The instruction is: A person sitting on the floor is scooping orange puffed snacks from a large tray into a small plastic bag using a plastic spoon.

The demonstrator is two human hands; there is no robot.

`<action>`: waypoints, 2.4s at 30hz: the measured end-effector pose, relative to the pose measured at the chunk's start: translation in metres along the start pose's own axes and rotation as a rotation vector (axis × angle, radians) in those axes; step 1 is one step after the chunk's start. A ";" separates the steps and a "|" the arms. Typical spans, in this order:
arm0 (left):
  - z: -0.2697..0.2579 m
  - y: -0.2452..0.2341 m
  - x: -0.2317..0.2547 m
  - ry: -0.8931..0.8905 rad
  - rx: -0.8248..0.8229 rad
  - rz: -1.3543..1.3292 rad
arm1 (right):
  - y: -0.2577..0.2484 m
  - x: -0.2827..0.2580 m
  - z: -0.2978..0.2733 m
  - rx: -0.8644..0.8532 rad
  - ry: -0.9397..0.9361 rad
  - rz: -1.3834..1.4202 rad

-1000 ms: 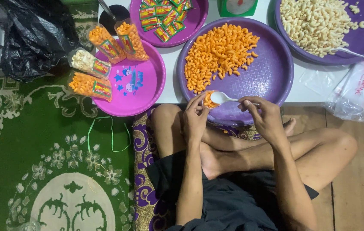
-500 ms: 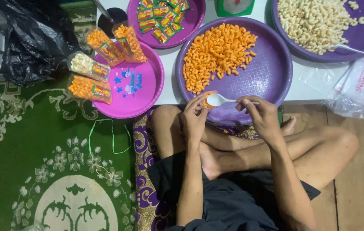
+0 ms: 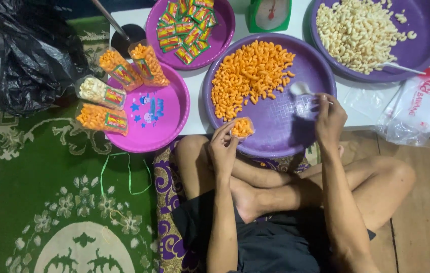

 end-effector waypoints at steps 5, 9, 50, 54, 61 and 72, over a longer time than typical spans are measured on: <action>0.003 -0.006 -0.004 -0.020 0.000 -0.006 | 0.046 0.028 0.030 0.065 0.000 0.082; 0.006 -0.008 -0.003 -0.072 0.012 -0.003 | 0.101 0.015 0.037 -0.149 0.200 0.311; -0.001 0.007 -0.004 -0.207 -0.068 -0.107 | 0.055 0.003 0.017 -0.177 0.392 0.597; 0.001 0.006 -0.006 -0.195 -0.071 -0.088 | 0.058 0.015 0.020 -0.177 0.426 0.646; 0.001 0.007 -0.001 -0.166 -0.065 -0.071 | 0.042 -0.011 0.002 -0.206 0.341 0.685; -0.002 0.012 -0.005 -0.169 -0.064 -0.064 | -0.009 -0.111 -0.064 -0.410 -0.011 0.145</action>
Point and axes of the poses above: each hand's wrist, its own z-axis towards the middle knuckle, its own y-axis out of the palm, x = y × z, the point moved 5 cm from there along z, towards the middle knuckle, and after that the axes turned 8 degrees about -z, right-handed, at the moved point
